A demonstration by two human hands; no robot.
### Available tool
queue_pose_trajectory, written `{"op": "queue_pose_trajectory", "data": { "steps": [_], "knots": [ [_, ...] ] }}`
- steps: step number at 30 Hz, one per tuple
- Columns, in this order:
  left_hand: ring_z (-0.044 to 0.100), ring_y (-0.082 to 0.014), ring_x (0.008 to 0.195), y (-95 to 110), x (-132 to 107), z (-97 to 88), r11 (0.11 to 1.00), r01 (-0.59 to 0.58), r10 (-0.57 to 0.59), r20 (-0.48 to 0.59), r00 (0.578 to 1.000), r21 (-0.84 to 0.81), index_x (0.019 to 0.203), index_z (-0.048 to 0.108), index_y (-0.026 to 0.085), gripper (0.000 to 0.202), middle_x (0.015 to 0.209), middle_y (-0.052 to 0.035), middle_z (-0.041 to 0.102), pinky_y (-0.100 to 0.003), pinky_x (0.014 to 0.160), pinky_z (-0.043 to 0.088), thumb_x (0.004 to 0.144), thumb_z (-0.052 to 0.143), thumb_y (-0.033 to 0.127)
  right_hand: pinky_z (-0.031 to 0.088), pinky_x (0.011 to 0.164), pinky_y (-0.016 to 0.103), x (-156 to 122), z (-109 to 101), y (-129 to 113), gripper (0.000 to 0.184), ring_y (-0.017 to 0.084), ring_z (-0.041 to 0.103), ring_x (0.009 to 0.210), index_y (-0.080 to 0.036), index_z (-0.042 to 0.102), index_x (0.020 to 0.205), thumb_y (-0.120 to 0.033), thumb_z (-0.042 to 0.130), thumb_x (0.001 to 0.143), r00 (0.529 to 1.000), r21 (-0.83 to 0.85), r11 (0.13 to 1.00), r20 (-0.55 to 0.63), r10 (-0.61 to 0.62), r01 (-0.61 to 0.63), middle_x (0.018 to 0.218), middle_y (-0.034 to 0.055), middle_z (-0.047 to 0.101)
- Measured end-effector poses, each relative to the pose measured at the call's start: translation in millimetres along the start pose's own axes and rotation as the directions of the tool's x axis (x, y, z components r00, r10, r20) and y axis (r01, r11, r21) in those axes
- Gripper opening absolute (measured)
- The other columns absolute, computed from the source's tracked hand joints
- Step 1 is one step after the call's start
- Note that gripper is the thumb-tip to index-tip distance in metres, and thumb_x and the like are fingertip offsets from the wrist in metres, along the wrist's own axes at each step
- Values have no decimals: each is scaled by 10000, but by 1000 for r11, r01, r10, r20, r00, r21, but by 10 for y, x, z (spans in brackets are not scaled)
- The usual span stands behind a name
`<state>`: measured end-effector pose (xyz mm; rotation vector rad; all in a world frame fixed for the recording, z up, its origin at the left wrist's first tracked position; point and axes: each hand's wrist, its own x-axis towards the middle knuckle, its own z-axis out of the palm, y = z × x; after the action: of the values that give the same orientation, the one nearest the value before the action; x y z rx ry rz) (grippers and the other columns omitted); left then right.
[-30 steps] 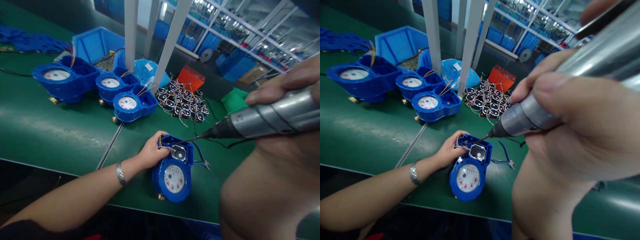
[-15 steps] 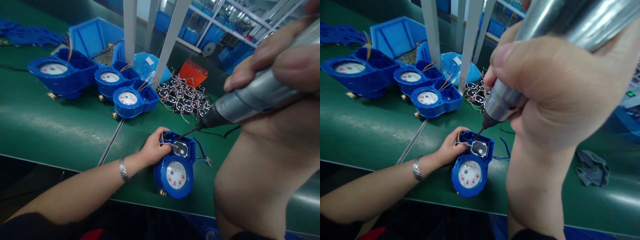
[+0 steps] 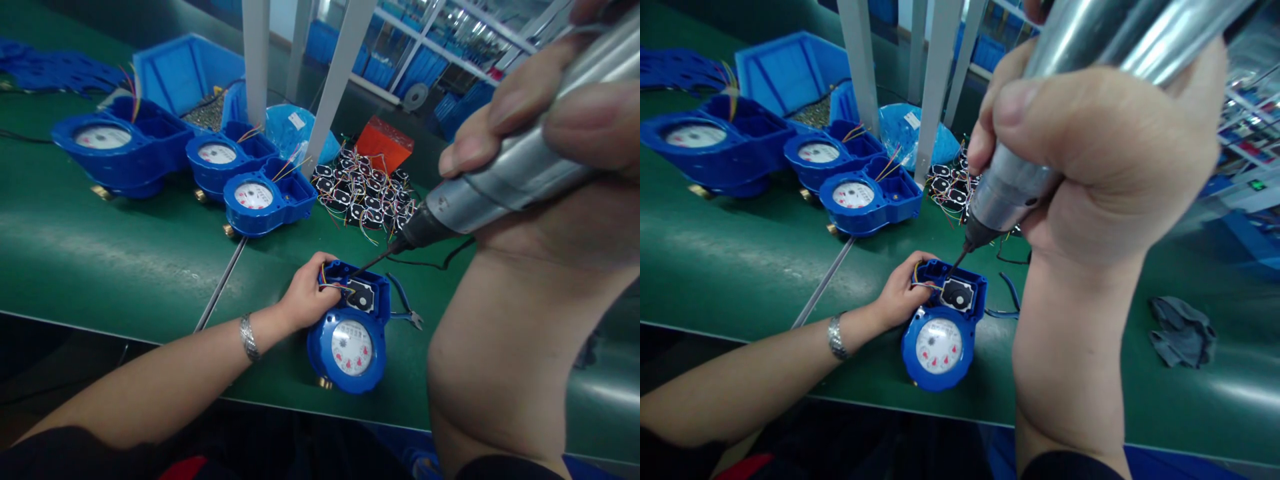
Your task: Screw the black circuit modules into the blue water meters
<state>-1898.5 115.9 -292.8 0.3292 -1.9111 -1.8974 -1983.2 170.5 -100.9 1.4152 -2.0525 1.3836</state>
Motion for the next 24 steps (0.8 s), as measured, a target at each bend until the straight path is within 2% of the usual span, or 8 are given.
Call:
{"op": "queue_pose_trajectory", "data": {
  "steps": [2,3,7,10,13,19,21,24],
  "knots": [
    [475,-130,697,12,2,-2,1000,-1,1,-7,1000,16,911,466,147,297,753,16,502,-232,659,393,625,489,221,441,527,229,25,8,-63,567,65,575,703,-154,468,757,-613,135,759,959,164,962,148,-242,218,799,17,450],
    [472,-130,695,18,4,-3,1000,-2,3,-7,1000,20,905,468,145,291,748,15,500,-234,658,389,624,487,218,426,505,214,40,15,-98,508,52,556,667,-157,450,795,-605,212,766,939,214,943,181,-294,254,753,14,428],
    [457,-130,669,13,14,3,1000,-3,4,-15,1000,12,884,470,139,283,721,14,488,-238,640,377,611,474,212,380,427,224,100,34,-161,407,55,529,596,-165,384,760,-550,253,780,982,247,963,120,-144,111,807,29,356],
    [452,-132,654,-18,18,17,1000,-18,18,-32,999,-7,877,469,145,290,707,16,482,-239,621,372,598,465,223,368,413,263,129,15,-86,177,100,488,516,-158,386,769,-298,448,681,985,427,904,158,-71,-3,686,3,409],
    [454,-137,657,-31,18,27,999,-39,38,-47,998,-14,867,471,146,289,707,13,485,-243,625,372,590,457,228,361,406,275,141,-11,3,221,141,480,482,-155,425,777,-109,488,570,982,584,811,173,-80,-37,597,-15,443],
    [454,-149,671,34,-2,19,999,-42,41,-40,998,-18,861,463,140,290,717,1,490,-257,632,370,590,455,241,382,443,252,123,-65,-36,274,129,508,538,-158,477,854,-30,510,614,972,674,739,182,-146,-15,765,-2,533],
    [453,-150,671,45,-13,16,999,-37,36,-33,999,-31,872,461,142,293,720,1,490,-258,630,369,600,457,251,388,432,250,138,-122,-105,291,120,506,526,-142,494,854,-39,510,582,978,658,753,171,-121,-22,818,0,536],
    [446,-145,657,31,-20,18,999,-12,10,-28,1000,-53,873,458,149,284,708,9,483,-252,614,366,609,454,252,389,427,201,206,-316,-238,243,91,505,501,-106,531,788,-83,405,582,988,543,839,110,-112,35,645,-38,496]
  ]
}}
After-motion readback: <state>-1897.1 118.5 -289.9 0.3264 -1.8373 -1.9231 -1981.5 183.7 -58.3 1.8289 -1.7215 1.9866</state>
